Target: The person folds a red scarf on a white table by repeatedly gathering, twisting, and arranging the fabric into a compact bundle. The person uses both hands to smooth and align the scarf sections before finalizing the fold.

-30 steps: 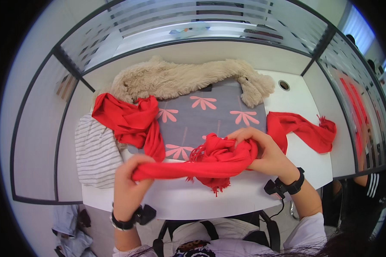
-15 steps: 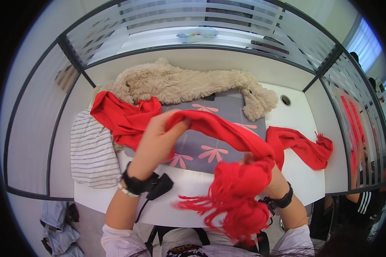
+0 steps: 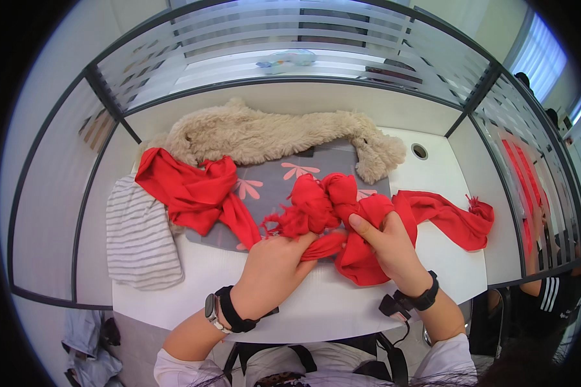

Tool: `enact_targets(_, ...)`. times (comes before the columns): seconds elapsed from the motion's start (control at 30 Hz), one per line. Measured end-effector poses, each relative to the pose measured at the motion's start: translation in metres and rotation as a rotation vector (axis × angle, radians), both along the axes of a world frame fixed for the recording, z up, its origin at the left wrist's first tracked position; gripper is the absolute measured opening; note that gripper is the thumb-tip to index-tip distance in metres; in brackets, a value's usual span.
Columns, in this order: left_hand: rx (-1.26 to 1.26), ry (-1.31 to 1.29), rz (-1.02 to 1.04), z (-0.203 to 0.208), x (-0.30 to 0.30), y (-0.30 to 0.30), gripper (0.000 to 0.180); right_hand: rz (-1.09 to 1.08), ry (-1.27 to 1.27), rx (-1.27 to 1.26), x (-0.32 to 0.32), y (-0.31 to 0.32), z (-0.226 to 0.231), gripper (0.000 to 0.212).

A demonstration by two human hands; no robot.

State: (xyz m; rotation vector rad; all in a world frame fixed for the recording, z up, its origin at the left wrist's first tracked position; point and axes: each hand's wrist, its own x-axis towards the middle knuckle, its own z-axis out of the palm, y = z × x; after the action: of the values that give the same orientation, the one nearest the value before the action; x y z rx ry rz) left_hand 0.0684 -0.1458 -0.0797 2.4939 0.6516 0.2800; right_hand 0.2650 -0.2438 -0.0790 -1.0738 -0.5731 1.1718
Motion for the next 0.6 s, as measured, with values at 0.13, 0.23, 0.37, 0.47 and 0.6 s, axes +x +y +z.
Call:
enact_targets(0.13,0.149,-0.201,-0.002,-0.003,-0.007,0.0,0.025,-0.126,-0.763,-0.061,0.001,0.006,-0.014,0.034)
enact_targets(0.23,0.215,-0.204,0.015,0.001,-0.009,-0.011,0.024,-0.099,-1.166,-0.118,-0.006,0.006,-0.011,0.034)
enact_targets(0.37,0.129,-0.244,0.068,0.011,-0.018,0.007,0.024,0.087,-1.108,-0.15,-0.012,-0.002,0.007,0.032)
enact_targets(0.47,-0.067,-0.312,-0.12,0.021,-0.018,0.007,0.024,-0.066,-1.438,0.06,-0.025,0.001,0.006,0.044)
enact_targets(0.6,-0.389,-0.324,-0.296,0.031,-0.01,0.008,0.024,0.187,-1.332,-0.046,-0.028,-0.009,0.008,0.066)
